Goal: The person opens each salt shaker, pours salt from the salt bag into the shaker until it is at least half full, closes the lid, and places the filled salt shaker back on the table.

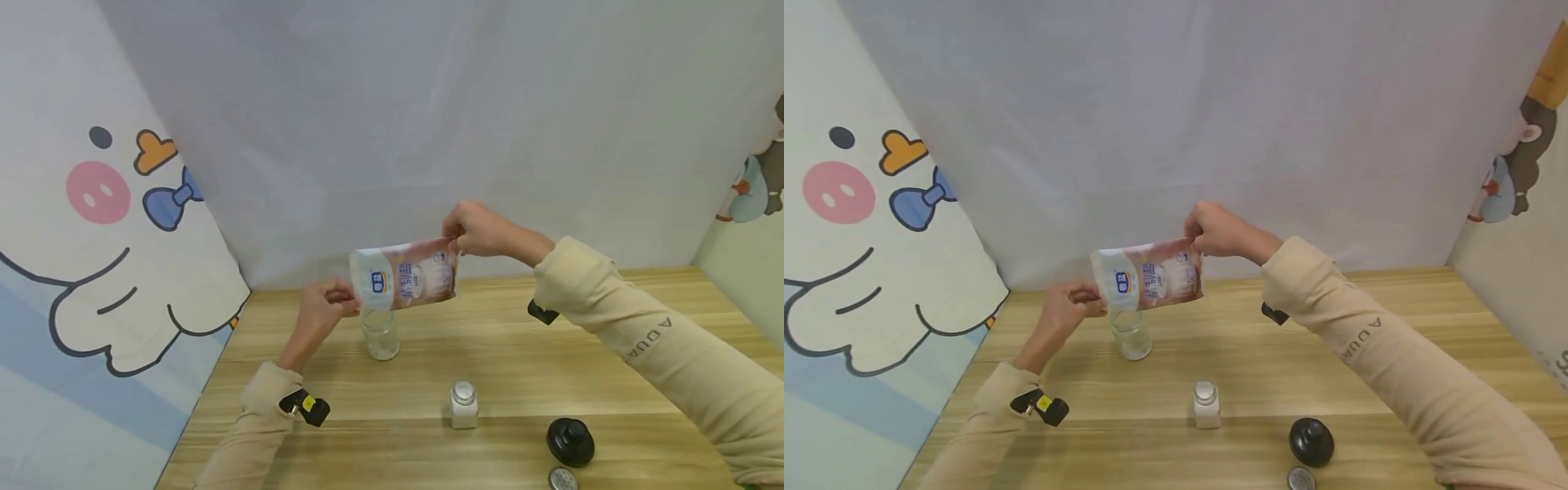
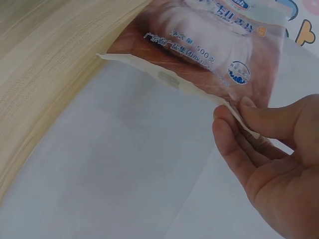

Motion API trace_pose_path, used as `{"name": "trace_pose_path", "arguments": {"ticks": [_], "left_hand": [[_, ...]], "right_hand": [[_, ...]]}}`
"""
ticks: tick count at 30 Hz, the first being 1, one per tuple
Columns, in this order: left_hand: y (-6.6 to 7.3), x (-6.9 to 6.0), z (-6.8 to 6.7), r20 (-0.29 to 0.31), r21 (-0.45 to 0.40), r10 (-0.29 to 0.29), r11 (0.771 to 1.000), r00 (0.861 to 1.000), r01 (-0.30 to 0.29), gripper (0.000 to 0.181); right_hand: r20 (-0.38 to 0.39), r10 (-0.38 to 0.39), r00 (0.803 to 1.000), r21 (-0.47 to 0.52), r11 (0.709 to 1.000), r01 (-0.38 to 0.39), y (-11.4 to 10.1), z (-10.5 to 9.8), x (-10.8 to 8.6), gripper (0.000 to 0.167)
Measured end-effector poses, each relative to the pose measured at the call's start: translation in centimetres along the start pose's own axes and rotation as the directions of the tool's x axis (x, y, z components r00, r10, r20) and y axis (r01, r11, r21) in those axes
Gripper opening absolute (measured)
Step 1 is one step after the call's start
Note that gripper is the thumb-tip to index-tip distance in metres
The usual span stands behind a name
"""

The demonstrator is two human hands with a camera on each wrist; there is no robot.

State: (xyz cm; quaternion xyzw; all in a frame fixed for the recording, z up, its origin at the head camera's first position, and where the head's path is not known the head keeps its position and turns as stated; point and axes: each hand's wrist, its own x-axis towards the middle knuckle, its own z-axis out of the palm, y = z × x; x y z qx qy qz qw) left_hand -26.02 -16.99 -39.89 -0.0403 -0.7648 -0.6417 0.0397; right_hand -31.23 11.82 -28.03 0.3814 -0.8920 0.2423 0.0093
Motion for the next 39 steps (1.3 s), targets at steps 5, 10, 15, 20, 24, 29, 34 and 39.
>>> {"name": "trace_pose_path", "arguments": {"ticks": [5, 10, 15, 20, 24, 29, 34, 39], "left_hand": [[-0.43, 0.03, 0.25, -0.012, 0.000, -0.003, 1.000, 1.000, 0.003, 0.012], [-0.72, 0.15, 0.31, -0.022, -0.001, 0.007, 1.000, 1.000, -0.007, 0.012], [-0.89, 0.23, 0.35, -0.020, -0.003, 0.009, 1.000, 1.000, -0.009, 0.011], [-0.75, 0.17, 0.42, -0.027, -0.009, 0.002, 1.000, 1.000, -0.002, 0.011], [-0.58, 0.07, 0.45, -0.036, -0.011, -0.002, 1.000, 0.999, 0.002, 0.010], [-0.50, 0.08, 0.51, -0.033, -0.005, 0.012, 1.000, 0.999, -0.012, 0.010], [-0.49, 0.14, 0.54, -0.038, -0.002, 0.010, 1.000, 0.999, -0.010, 0.011], [-0.53, 0.12, 0.54, -0.040, -0.002, 0.001, 1.000, 0.999, -0.001, 0.011]], "right_hand": [[0.008, -0.001, 1.000, -0.001, 1.000, 0.001, -0.09, 0.04, 0.06, 0.016], [0.015, -0.008, 1.000, -0.004, 1.000, 0.008, -0.18, 0.11, 0.11, 0.016], [0.013, -0.008, 1.000, 0.003, 1.000, 0.008, -0.10, 0.20, 0.13, 0.016], [0.008, -0.014, 1.000, 0.019, 1.000, 0.014, 0.08, 0.20, 0.22, 0.016], [0.002, -0.011, 1.000, 0.012, 1.000, 0.011, 0.05, 0.18, 0.28, 0.015], [-0.002, -0.005, 1.000, 0.001, 1.000, 0.005, 0.09, 0.11, 0.30, 0.016], [0.001, -0.001, 1.000, 0.008, 1.000, 0.001, 0.01, 0.02, 0.23, 0.016], [0.003, -0.001, 1.000, 0.014, 1.000, 0.001, -0.20, -0.04, 0.15, 0.017]]}}
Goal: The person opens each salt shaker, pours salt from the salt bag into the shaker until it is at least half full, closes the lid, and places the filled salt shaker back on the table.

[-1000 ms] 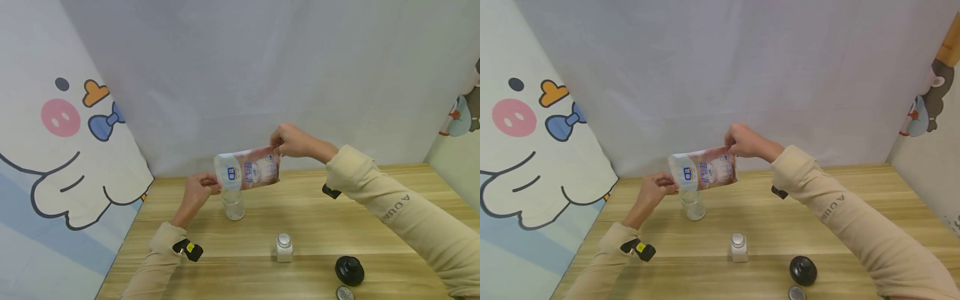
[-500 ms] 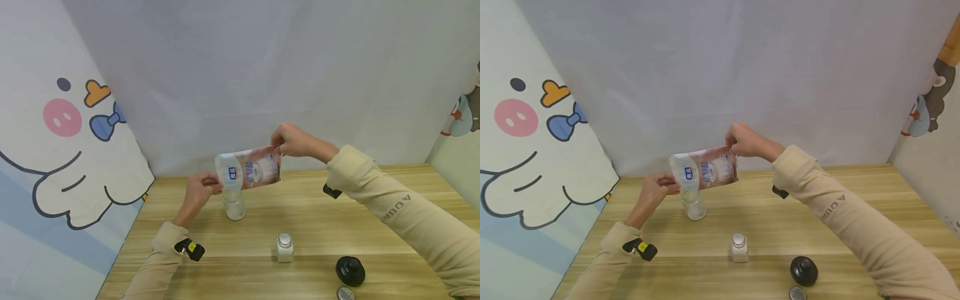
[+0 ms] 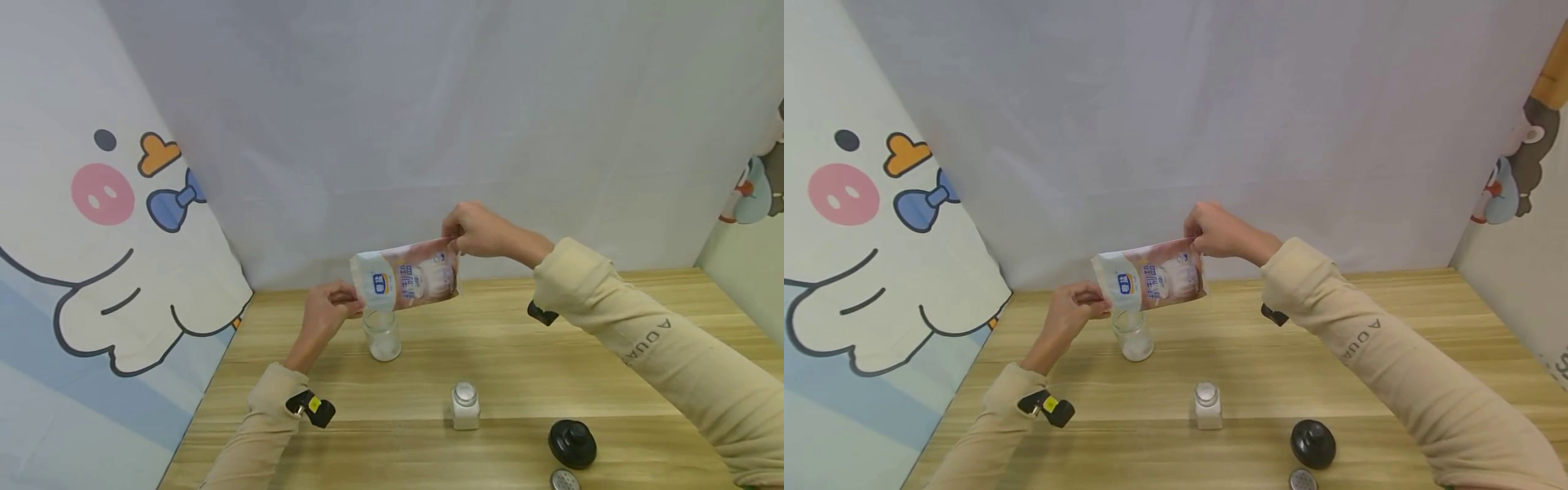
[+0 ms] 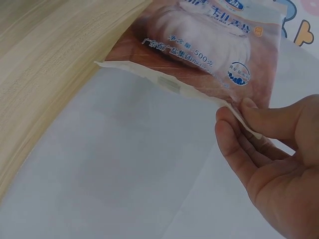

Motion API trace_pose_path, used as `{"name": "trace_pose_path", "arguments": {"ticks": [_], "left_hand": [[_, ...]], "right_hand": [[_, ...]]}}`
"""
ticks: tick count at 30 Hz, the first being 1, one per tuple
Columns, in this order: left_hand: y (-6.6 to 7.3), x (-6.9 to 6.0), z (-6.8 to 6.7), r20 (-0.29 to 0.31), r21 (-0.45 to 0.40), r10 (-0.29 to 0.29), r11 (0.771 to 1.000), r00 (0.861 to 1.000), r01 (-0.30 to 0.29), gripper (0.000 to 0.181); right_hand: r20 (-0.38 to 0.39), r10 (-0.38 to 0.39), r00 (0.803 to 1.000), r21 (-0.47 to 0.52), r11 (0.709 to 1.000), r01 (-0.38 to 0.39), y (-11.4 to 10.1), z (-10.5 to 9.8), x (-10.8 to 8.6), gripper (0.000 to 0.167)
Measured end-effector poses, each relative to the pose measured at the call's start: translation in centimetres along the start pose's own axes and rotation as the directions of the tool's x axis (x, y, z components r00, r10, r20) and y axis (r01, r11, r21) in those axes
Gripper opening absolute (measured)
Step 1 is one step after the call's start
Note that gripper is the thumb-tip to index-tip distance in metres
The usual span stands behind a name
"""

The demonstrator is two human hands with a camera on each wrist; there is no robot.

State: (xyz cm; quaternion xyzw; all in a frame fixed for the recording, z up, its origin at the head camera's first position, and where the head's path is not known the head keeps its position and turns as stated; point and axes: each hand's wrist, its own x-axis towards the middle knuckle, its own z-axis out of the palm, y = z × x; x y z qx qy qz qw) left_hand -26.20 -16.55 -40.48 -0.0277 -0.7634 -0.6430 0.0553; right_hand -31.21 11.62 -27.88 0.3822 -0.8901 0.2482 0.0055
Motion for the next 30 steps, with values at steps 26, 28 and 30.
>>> {"name": "trace_pose_path", "arguments": {"ticks": [26, 28, 30], "left_hand": [[0.15, -0.11, 0.03, -0.014, 0.010, -0.006, 1.000, 1.000, 0.007, 0.011], [0.24, -0.11, 0.02, -0.017, 0.014, -0.012, 1.000, 1.000, 0.012, 0.011], [0.33, -0.11, 0.00, -0.018, 0.019, -0.016, 1.000, 1.000, 0.016, 0.012]], "right_hand": [[-0.019, -0.007, 1.000, 0.000, 1.000, 0.007, -0.36, -0.10, -0.25, 0.017], [-0.020, -0.013, 1.000, 0.005, 1.000, 0.013, -0.38, -0.15, -0.24, 0.017], [-0.020, -0.019, 1.000, 0.011, 1.000, 0.020, -0.40, -0.20, -0.21, 0.017]]}}
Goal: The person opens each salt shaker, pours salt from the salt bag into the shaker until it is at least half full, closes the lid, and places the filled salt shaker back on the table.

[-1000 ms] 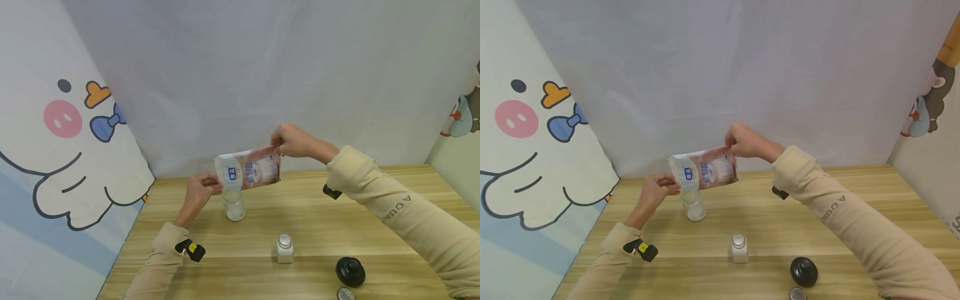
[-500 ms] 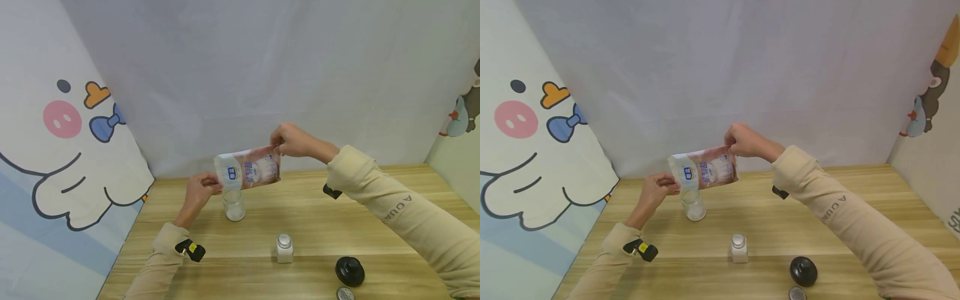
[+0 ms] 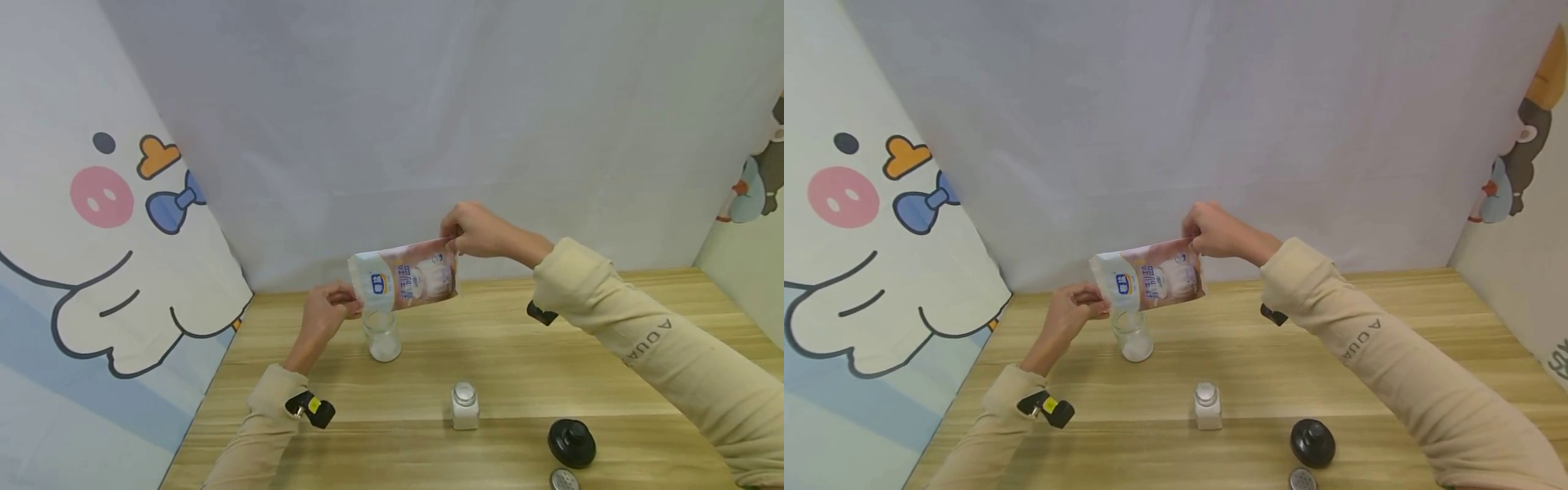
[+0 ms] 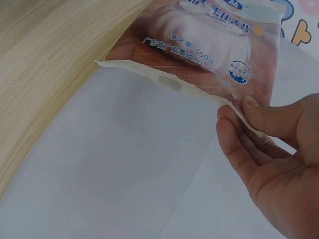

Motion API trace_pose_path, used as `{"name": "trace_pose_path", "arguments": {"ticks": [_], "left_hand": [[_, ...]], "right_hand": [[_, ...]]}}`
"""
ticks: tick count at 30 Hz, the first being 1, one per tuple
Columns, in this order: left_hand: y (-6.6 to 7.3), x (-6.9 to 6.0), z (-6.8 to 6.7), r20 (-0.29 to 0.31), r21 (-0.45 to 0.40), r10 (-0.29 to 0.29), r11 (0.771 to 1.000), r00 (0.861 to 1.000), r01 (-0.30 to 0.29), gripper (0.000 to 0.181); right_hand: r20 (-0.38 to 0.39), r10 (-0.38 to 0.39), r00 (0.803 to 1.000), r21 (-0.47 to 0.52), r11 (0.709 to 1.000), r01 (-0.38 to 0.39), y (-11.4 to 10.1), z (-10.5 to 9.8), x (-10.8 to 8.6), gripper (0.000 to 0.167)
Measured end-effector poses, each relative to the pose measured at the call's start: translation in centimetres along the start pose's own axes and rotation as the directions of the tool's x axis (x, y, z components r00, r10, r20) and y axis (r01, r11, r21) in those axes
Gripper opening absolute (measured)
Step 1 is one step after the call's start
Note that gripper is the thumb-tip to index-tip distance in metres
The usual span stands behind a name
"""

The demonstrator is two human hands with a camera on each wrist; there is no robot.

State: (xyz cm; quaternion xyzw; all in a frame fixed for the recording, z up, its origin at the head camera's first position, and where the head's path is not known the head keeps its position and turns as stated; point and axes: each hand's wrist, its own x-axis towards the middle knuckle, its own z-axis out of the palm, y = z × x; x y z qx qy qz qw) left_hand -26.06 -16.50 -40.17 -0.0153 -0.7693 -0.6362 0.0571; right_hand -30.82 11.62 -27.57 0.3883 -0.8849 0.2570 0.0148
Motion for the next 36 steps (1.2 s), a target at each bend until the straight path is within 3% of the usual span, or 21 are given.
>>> {"name": "trace_pose_path", "arguments": {"ticks": [17, 36], "left_hand": [[0.04, 0.08, -0.08, 0.012, -0.017, 0.006, 1.000, 1.000, -0.005, 0.011], [0.20, 0.00, -0.17, 0.016, -0.015, 0.003, 1.000, 1.000, -0.002, 0.011]], "right_hand": [[-0.001, 0.038, 0.999, 0.022, 0.999, -0.038, -0.12, 0.08, -0.11, 0.015], [-0.027, 0.030, 0.999, 0.016, 0.999, -0.029, -0.50, 0.15, -0.25, 0.015]]}}
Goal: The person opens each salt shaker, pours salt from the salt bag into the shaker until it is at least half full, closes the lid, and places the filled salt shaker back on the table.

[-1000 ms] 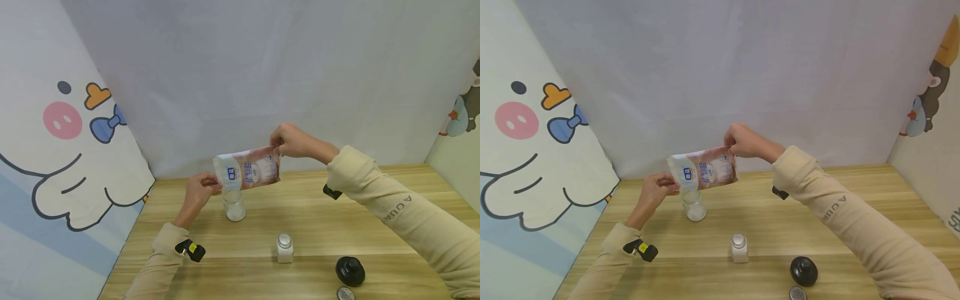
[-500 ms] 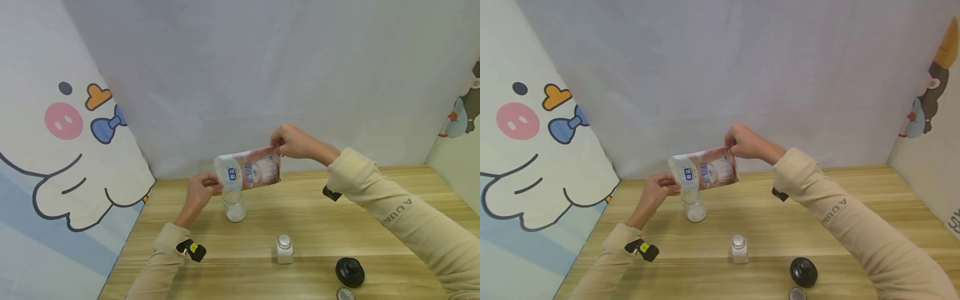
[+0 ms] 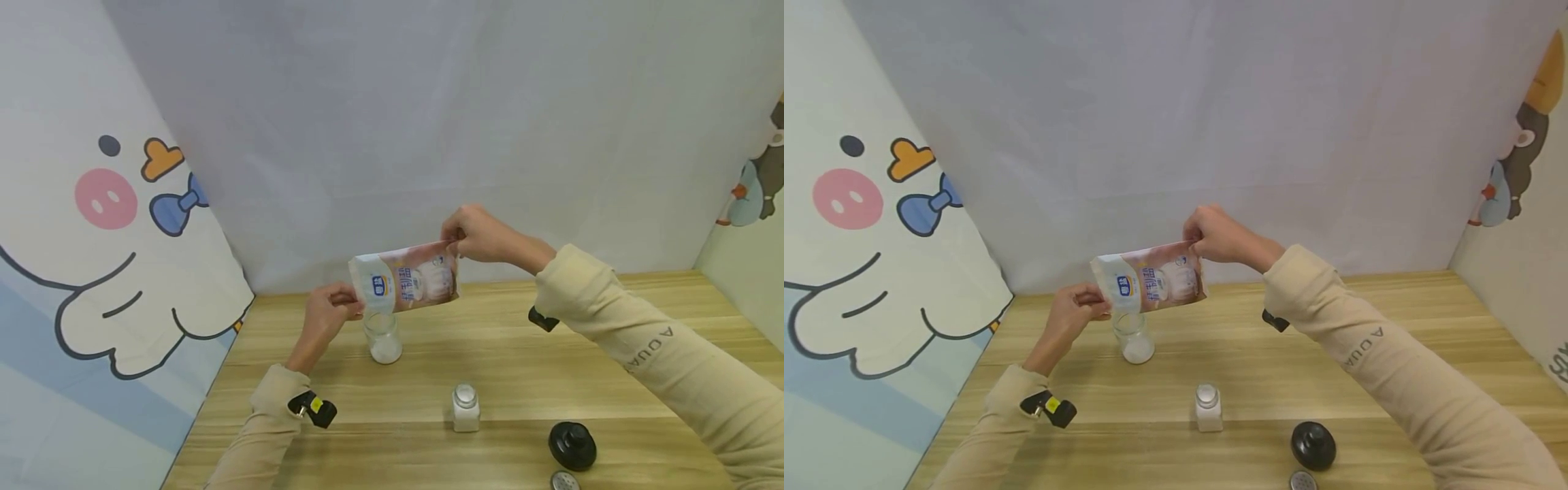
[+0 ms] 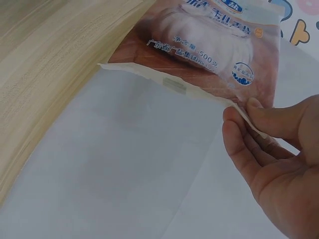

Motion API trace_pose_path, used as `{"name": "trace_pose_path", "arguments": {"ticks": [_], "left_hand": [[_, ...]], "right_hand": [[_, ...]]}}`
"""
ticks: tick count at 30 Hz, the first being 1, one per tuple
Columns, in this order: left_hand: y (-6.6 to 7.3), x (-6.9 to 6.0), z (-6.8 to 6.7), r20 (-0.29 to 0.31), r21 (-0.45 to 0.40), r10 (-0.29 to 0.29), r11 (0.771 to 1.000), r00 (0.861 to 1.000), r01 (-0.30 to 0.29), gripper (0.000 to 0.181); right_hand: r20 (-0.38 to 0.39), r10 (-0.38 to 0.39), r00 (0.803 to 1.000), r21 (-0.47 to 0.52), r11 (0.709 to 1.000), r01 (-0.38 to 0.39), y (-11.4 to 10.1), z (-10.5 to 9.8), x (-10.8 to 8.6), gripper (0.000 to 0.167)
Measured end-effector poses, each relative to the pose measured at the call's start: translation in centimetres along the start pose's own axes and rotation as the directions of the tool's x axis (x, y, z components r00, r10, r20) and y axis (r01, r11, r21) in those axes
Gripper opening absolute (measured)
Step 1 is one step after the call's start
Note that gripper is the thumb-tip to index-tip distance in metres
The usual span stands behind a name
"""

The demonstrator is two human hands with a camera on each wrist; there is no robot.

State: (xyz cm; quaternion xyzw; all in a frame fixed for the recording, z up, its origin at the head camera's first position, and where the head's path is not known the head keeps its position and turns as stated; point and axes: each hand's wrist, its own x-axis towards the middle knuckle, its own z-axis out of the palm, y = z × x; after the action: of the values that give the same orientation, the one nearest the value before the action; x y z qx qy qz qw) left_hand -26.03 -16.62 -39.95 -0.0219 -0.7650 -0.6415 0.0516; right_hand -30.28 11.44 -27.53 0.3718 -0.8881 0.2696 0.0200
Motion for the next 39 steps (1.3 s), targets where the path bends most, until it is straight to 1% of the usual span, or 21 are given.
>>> {"name": "trace_pose_path", "arguments": {"ticks": [6, 11, 17, 25, 39], "left_hand": [[0.01, -0.05, -0.11, 0.001, -0.011, -0.012, 1.000, 1.000, 0.012, 0.011], [-0.03, 0.03, -0.20, -0.001, -0.021, -0.006, 1.000, 1.000, 0.006, 0.011], [-0.04, 0.06, -0.22, 0.004, -0.017, 0.003, 1.000, 1.000, -0.003, 0.010], [-0.05, 0.06, -0.14, -0.001, -0.021, -0.002, 1.000, 1.000, 0.002, 0.010], [-0.13, 0.02, -0.21, 0.003, -0.015, -0.004, 1.000, 1.000, 0.004, 0.009]], "right_hand": [[-0.006, -0.010, 1.000, -0.006, 1.000, 0.010, 0.13, 0.17, 0.10, 0.014], [-0.005, -0.008, 1.000, -0.009, 1.000, 0.008, 0.00, 0.12, 0.14, 0.014], [-0.005, -0.009, 1.000, -0.016, 1.000, 0.009, -0.10, 0.07, 0.06, 0.014], [-0.015, -0.019, 1.000, -0.029, 0.999, 0.018, -0.05, 0.09, 0.10, 0.015], [-0.023, -0.029, 0.999, -0.020, 0.999, 0.028, -0.23, -0.01, 0.11, 0.016]]}}
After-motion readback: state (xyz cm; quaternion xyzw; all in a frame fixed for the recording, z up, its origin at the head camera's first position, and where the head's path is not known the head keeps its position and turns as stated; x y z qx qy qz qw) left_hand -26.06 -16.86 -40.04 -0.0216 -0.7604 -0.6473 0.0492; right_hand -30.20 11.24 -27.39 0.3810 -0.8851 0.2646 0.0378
